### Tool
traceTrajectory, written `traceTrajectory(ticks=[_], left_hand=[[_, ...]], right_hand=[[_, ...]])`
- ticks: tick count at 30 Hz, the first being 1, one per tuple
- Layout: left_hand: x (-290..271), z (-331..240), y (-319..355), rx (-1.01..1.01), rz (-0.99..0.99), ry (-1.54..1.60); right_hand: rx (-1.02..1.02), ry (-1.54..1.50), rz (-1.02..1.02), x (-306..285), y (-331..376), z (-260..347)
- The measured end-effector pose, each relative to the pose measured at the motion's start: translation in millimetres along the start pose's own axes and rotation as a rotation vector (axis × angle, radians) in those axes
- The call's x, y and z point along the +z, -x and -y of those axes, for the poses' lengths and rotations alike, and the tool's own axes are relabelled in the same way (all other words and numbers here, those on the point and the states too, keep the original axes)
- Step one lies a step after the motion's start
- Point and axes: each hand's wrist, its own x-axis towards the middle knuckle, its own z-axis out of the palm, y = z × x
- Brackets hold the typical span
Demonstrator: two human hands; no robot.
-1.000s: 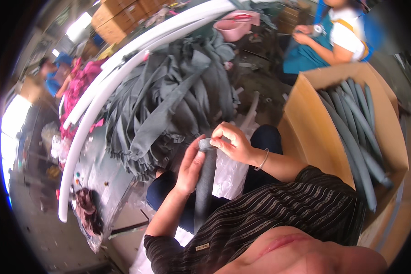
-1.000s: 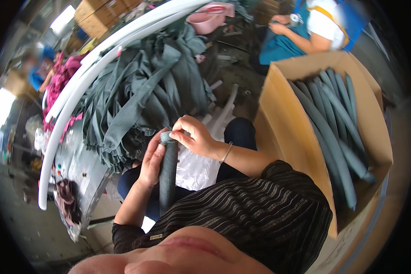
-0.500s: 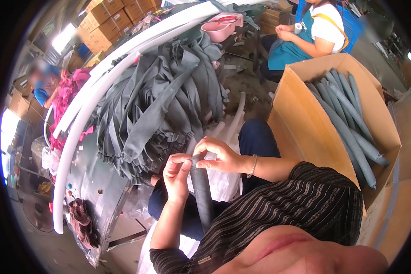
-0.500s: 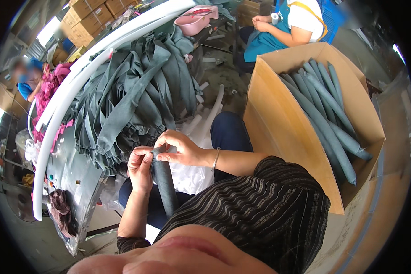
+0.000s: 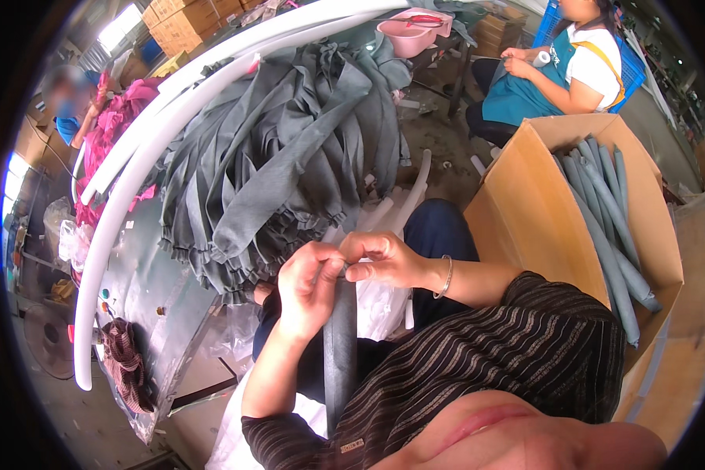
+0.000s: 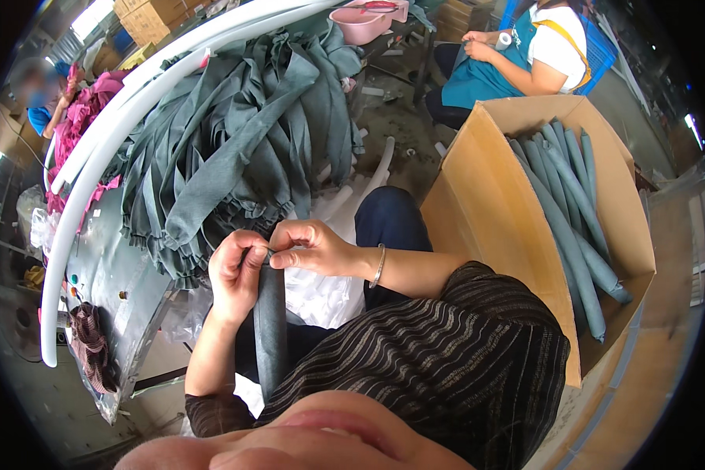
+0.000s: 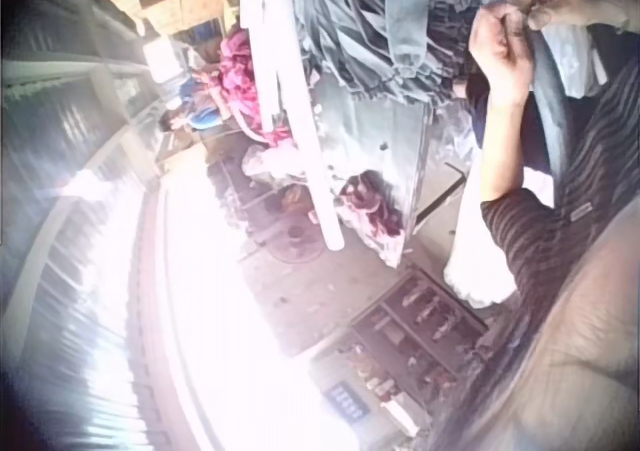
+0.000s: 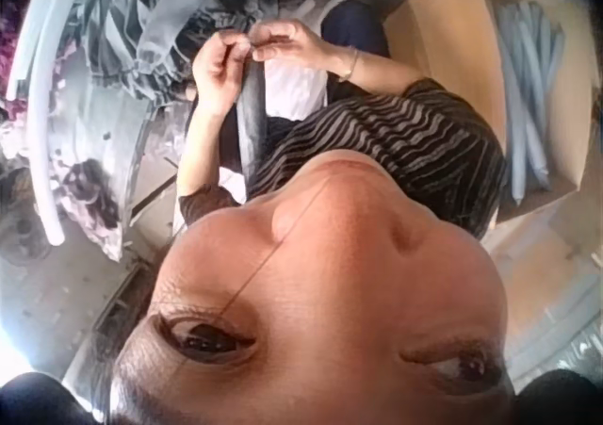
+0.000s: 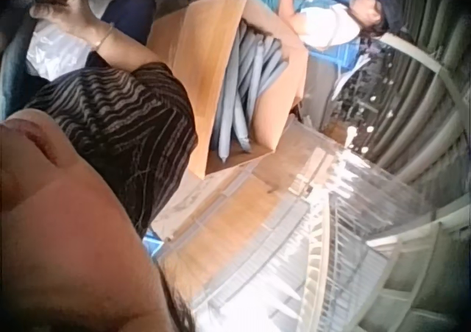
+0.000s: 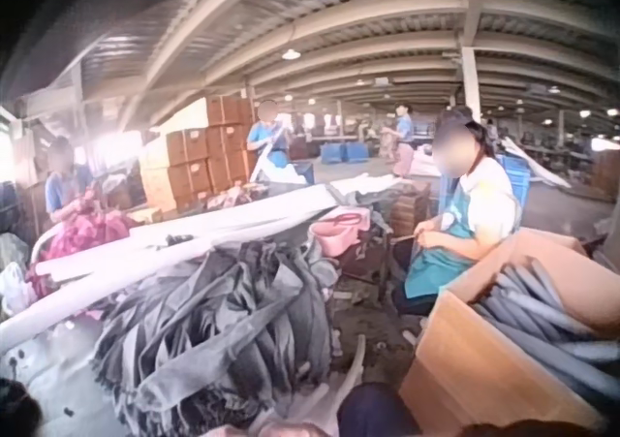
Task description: The person slides a gray fabric cover over a white cylindrical foam tube, adjusts the fit, and trims excess fabric with scissors. The person repeats this process with additional tubes and fabric pieces, placing finished items into a nearby box.
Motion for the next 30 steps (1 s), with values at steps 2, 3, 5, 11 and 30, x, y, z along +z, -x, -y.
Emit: traceTrajectory(ticks=[2,3,5,11,30], left_hand=[[0.9,6.3,-7.6,-0.073,0.05,0.086],[1.8,13.4,-11.5,-0.166,0.076,0.159],[3.0,38.3,-14.0,-0.255,0.136,0.435],[-3.3,63.2,-17.4,-0.535,0.234,0.986],[-19.2,79.5,-15.1,-0.298,0.01,0.684]], right_hand=[[-0.045,0.086,-0.034,-6.3,-4.4,7.0],[-0.074,0.161,-0.063,-11.5,-6.2,10.9],[-0.109,0.24,-0.125,-15.7,-11.3,15.5],[0.014,0.085,-0.254,-20.5,-22.9,3.7],[0.07,-0.029,0.017,-17.9,-53.0,-18.7]])
